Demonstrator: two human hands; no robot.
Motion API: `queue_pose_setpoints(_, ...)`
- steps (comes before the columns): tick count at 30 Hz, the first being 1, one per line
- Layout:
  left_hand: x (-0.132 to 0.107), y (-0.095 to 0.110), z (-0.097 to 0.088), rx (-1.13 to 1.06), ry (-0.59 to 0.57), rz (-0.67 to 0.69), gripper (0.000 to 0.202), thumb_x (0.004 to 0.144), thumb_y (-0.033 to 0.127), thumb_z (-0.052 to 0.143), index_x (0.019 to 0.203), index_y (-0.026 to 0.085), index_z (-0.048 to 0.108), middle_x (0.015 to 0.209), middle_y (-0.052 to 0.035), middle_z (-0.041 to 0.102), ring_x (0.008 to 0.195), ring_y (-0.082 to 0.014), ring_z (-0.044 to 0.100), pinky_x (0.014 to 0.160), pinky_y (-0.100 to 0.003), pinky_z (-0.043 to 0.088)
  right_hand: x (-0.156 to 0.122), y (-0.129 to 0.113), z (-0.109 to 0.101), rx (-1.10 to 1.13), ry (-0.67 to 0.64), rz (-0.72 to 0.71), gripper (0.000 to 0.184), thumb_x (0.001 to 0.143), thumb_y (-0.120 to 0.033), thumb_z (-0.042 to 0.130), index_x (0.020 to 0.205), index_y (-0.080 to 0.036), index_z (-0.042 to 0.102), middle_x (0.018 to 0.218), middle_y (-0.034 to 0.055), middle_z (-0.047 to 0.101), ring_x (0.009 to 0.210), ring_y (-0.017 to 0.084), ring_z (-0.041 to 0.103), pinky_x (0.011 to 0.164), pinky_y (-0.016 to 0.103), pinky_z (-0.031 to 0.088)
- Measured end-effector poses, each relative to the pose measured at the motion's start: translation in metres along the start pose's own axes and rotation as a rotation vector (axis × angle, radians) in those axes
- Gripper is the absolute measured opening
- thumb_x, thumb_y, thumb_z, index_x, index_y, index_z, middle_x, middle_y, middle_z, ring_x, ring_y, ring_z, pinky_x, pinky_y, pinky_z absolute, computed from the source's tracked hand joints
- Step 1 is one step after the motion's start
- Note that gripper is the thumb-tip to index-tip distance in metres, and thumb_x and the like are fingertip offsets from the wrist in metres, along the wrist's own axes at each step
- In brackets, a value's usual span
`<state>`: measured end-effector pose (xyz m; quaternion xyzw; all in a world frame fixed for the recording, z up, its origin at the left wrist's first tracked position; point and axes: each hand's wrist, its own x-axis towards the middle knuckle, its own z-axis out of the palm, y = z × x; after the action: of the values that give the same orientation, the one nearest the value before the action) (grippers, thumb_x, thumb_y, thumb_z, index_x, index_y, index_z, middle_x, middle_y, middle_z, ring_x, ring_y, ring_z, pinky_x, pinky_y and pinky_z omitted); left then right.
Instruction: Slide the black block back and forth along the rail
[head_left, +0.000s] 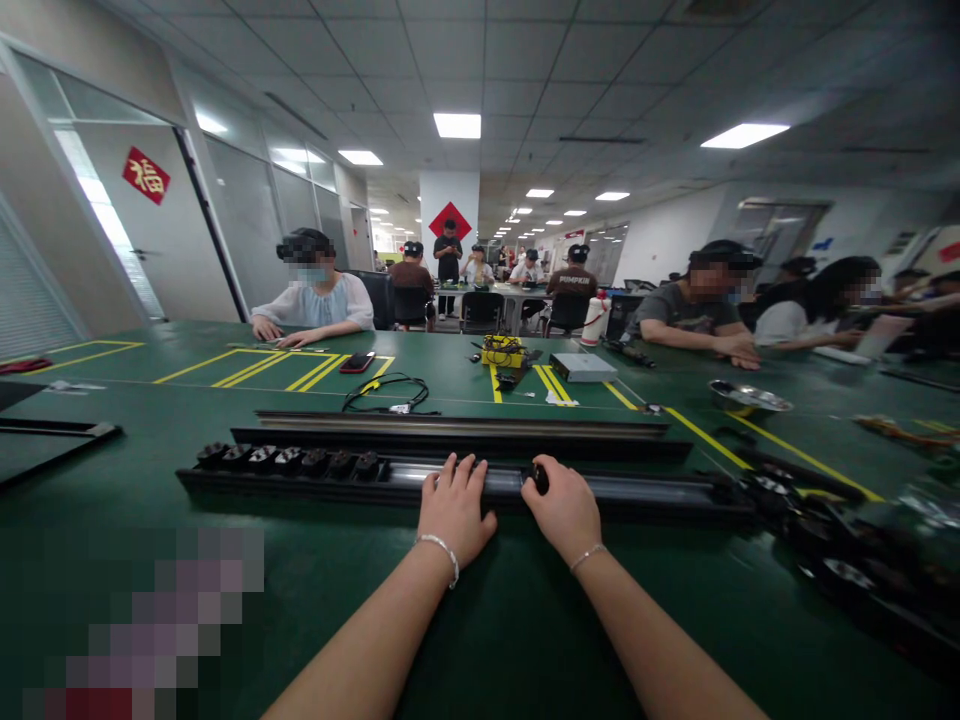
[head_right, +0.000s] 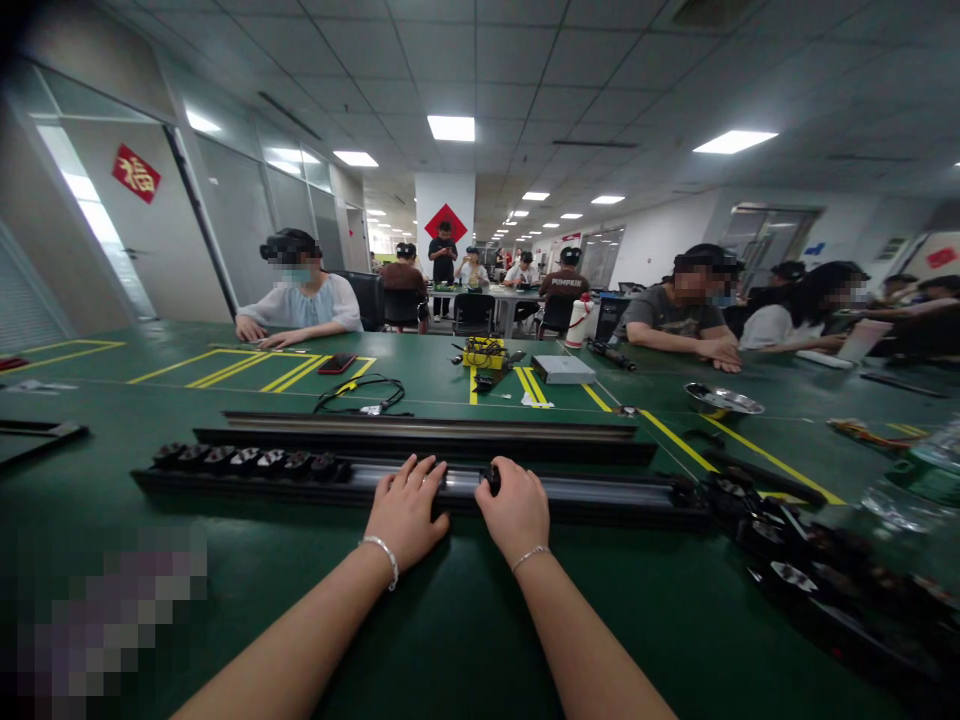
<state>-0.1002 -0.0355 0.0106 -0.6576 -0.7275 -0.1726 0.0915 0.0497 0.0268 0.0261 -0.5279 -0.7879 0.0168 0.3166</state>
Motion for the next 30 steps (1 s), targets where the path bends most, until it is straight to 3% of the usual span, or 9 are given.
queue_pose_setpoints(30, -0.0014, -0.0033, 0.0015, 0.046, 0.025, 0.005, 0.059, 0.070, 0.037, 0.044, 0.127, 0.029, 0.034, 0.137, 0.0012, 0.038, 0.128, -0.0223, 0.024, 0.097, -0.042, 0.024, -0.0011, -0.0027, 0.0027, 0.048, 0.030, 0.029, 0.018, 0.071, -0.022, 0.047, 0.088, -0.020, 0.055, 0.078, 0.0016, 0.060, 0.078, 0.017, 0.051, 0.071, 0.025, 0.032)
